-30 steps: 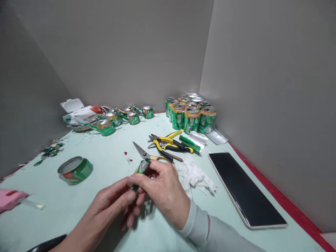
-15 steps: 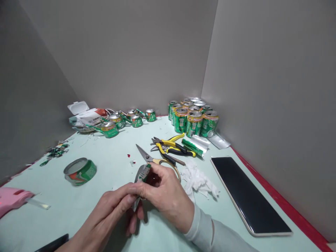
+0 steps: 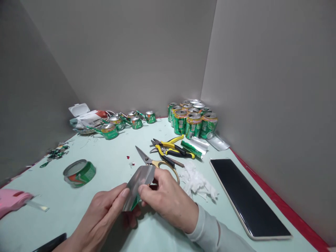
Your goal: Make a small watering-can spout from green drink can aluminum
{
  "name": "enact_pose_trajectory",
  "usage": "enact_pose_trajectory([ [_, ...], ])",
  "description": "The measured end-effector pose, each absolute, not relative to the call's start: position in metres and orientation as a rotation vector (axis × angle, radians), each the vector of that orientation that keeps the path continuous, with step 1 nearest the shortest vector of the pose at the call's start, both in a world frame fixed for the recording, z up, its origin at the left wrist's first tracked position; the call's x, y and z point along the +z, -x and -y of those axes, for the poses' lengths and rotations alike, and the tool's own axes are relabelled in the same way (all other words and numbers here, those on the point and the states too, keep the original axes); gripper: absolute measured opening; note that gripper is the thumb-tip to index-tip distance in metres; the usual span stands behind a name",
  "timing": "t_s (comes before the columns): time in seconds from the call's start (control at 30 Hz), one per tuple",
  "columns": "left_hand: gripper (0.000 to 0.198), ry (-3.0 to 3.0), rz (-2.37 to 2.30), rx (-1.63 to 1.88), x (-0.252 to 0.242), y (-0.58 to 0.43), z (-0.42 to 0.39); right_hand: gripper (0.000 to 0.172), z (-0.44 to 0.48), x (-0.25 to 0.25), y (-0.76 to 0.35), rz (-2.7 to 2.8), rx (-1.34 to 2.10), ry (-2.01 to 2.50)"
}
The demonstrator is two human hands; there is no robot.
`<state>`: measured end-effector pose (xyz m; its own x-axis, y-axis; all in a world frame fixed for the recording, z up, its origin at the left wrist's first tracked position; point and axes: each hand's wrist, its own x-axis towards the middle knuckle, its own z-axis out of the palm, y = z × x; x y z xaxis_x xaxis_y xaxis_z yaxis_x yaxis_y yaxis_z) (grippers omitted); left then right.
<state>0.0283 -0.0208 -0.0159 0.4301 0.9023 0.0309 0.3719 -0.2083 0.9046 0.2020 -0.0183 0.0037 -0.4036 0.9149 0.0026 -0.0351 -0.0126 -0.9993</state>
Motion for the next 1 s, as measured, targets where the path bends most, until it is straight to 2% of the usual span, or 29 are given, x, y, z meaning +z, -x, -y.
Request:
enact_pose_trajectory([
  [0.23, 0.047, -1.307, -0.902, 0.777, -0.015, -0.026, 0.018, 0.018, 0.012, 0.002, -0.211, 1.458, 1.515, 0.746],
  [0.37, 0.040, -1.326, -0.863, 0.787, -0.011, -0.026, 0.014, 0.040, 0.009, -0.002, -0.211, 1.286, 1.538, 0.719],
  [0.53, 0.027, -1.728, -1.019, 0.777, -0.015, -0.028, 0.013, 0.024, 0.014, -0.004, -0.198, 1.234, 1.467, 0.864],
  [0.67, 0.021, -1.973, -1.123, 0.781, -0.018, -0.027, 0.013, 0.023, 0.015, -0.009, -0.187, 1.214, 1.365, 0.938],
  [1.0, 0.030, -1.492, -0.987, 0.836, -0.007, -0.032, 0.011, 0.020, 0.006, -0.012, -0.191, 1.123, 1.408, 0.990],
])
